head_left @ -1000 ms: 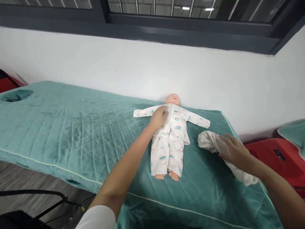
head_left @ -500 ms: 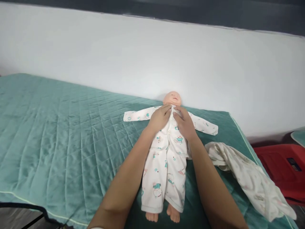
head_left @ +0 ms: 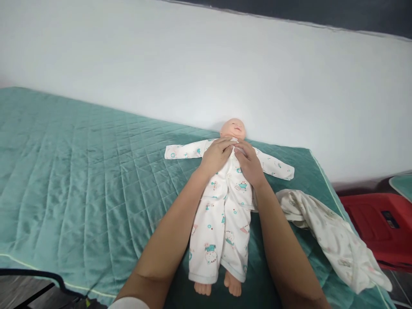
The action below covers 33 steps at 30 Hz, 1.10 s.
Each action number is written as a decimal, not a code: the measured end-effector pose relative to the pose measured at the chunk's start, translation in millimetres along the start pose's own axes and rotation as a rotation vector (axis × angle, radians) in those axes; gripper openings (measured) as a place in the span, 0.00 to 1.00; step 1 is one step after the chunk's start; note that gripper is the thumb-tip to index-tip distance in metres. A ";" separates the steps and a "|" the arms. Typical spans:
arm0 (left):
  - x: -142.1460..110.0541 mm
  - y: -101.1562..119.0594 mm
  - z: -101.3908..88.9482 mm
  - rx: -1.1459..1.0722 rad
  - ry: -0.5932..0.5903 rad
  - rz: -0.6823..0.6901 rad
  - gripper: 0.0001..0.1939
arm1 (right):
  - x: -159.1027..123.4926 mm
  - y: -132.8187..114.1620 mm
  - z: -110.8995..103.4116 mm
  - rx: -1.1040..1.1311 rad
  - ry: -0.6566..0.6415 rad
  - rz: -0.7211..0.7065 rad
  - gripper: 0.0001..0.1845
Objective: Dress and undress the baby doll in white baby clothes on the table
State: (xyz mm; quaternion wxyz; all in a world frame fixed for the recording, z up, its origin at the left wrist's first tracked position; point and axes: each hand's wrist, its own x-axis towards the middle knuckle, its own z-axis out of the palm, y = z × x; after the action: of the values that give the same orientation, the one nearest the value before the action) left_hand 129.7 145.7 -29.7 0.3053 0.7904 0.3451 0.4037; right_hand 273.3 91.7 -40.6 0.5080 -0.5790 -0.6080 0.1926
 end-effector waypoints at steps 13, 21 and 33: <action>-0.2 0.2 -0.5 -0.014 0.015 -0.032 0.13 | 23.6 11.3 -2.5 0.007 -0.027 -0.015 0.11; -4.2 4.6 -24.7 -0.155 -0.240 0.072 0.13 | 15.5 9.8 -6.0 0.147 0.072 -0.019 0.11; -4.7 3.5 -11.8 0.102 -0.118 0.163 0.17 | 1.7 -9.4 -13.8 0.042 -0.139 -0.212 0.19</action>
State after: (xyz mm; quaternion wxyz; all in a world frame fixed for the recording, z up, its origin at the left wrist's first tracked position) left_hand 118.6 142.4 -23.3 0.2505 0.8528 0.2813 0.3619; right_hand 280.4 85.9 -26.6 0.4943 -0.4860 -0.6951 0.1904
